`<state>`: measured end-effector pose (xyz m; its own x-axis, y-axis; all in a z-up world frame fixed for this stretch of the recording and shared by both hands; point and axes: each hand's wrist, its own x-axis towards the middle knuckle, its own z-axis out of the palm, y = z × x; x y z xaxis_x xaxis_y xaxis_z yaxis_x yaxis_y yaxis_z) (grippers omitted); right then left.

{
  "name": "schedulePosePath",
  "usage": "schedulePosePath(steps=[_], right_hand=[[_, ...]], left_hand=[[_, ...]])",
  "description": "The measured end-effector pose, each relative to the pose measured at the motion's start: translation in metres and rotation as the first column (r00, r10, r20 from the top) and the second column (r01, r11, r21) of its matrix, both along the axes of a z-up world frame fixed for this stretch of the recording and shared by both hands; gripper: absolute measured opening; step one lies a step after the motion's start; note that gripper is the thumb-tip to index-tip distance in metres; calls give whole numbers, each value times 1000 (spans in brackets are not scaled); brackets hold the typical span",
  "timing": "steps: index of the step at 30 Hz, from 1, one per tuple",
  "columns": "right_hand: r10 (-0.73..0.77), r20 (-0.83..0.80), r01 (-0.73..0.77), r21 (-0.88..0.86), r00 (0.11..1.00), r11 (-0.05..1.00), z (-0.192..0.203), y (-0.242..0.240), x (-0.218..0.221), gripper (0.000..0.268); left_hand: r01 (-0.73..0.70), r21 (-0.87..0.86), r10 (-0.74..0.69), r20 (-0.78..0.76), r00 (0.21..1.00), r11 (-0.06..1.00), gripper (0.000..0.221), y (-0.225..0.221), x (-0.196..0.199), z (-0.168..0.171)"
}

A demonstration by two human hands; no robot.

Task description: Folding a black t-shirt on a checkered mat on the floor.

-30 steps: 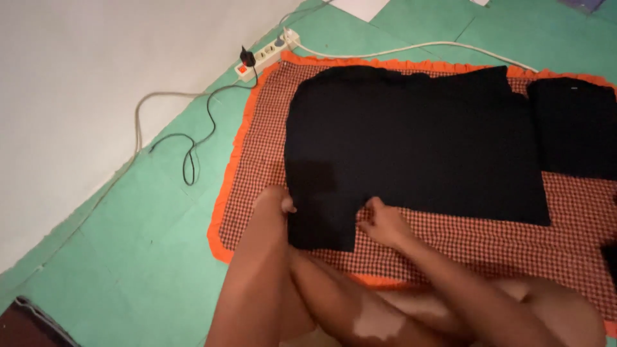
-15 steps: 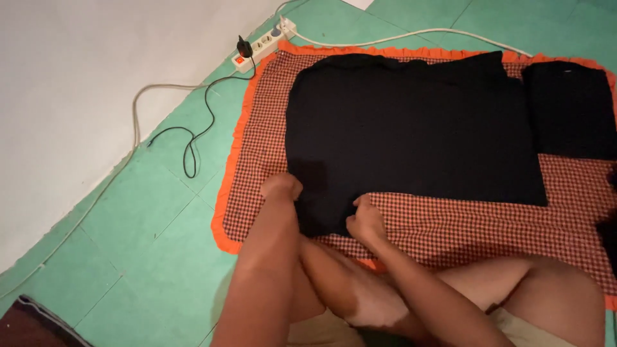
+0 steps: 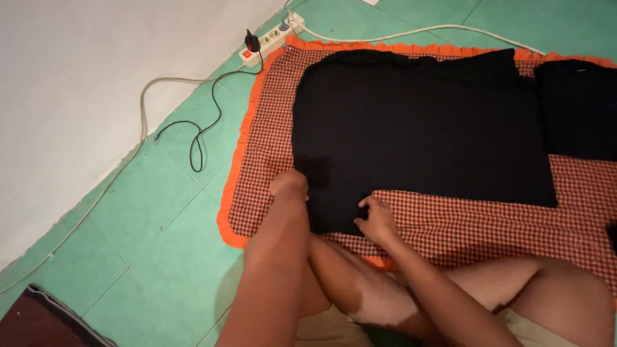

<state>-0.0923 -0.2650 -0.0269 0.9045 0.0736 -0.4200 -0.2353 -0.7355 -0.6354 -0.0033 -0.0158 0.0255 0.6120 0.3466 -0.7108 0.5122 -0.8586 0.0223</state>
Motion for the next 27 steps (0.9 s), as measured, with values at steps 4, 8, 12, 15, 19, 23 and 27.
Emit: schedulePosePath(steps=[4, 8, 12, 15, 19, 23, 27], right_hand=[[57, -10, -57, -52, 998, 997, 1, -1, -1, 46], [112, -20, -113, -81, 994, 990, -11, -2, -3, 52], [135, -42, -138, -88, 990, 986, -7, -2, -4, 53], [195, -73, -204, -144, 978, 968, 3, 0, -3, 58], [251, -108, -267, -170, 962, 949, 38, 2, -5, 63], [389, -88, -398, -290, 917, 870, 66, 2, 7, 53], [502, 368, -383, -352, 783, 854, 29, 5, 37, 43]], left_hand=[[90, -74, -104, -218, 970, 993, 59, -7, -10, 80], [56, -206, -138, -410, 901, 977, 69, -12, -20, 119], [198, -278, -329, -581, 745, 940, 72, -2, 7, 52], [158, -179, -234, -578, 782, 971, 60, 2, 22, 5], [284, -229, -364, -626, 689, 931, 66, 8, 27, 3], [104, -139, -153, -414, 897, 985, 53, 20, 31, -1], [-59, -11, 59, 363, 930, 998, 32, 53, 76, -66]])
